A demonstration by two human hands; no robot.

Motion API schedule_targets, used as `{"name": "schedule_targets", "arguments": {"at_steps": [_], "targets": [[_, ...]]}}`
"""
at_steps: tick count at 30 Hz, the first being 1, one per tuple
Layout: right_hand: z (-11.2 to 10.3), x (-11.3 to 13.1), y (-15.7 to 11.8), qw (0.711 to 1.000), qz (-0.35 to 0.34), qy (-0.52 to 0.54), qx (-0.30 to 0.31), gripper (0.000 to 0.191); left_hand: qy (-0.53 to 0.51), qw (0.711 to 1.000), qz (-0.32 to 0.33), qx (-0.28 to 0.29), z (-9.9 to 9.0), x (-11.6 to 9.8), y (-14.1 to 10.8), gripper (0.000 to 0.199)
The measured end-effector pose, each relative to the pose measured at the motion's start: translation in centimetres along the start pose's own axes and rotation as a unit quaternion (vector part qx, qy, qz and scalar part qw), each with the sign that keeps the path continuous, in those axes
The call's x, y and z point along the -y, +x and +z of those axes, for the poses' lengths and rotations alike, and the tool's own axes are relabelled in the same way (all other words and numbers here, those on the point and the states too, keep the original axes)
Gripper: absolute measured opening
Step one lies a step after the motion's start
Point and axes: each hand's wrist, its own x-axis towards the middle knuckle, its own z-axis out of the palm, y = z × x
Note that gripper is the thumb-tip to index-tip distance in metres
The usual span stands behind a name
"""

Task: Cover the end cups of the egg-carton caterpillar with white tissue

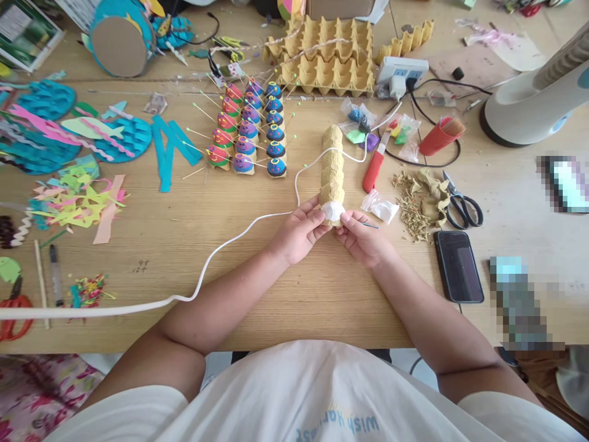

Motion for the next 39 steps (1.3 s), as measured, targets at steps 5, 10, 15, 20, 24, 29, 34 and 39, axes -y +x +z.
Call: {"name": "schedule_targets", "arguments": {"at_steps": [5, 10, 15, 20, 24, 29, 34, 39], "targets": [[-0.1, 0.5, -0.1, 0.999, 0.014, 0.006, 0.036, 0.044, 0.011, 1.0, 0.003, 0.004, -0.1, 0.0, 0.0, 0.069], [0.0, 0.6, 0.0, 0.999, 0.022, -0.01, 0.024, 0.049, 0.006, 0.999, 0.008, 0.036, -0.3, 0.1, -0.1, 0.069], [0.1, 0.1, 0.1, 0.999, 0.022, -0.037, -0.001, 0.053, 0.014, 1.0, -0.001, 0.02, -0.4, 0.3, 0.1, 0.062], [0.1, 0.1, -0.1, 0.999, 0.009, -0.032, 0.011, 0.051, 0.01, 1.0, -0.005, 0.018, -0.6, 0.4, 0.1, 0.062], [0.3, 0.1, -0.1, 0.999, 0.013, -0.041, -0.003, 0.056, 0.017, 0.999, -0.003, 0.034, -0.8, 0.5, 0.1, 0.066], [0.4, 0.1, -0.1, 0.998, 0.024, -0.058, -0.009, 0.056, 0.02, 0.999, -0.009, 0.036, -1.1, 0.6, 0.2, 0.063], [0.1, 0.4, -0.1, 0.999, 0.027, -0.026, 0.031, 0.046, 0.021, 0.998, -0.013, 0.062, -1.0, 0.4, 0.1, 0.058], [0.3, 0.6, -0.3, 0.998, 0.035, -0.032, 0.041, 0.045, 0.016, 0.997, -0.024, 0.078, -0.7, 0.2, -0.1, 0.052]]}}
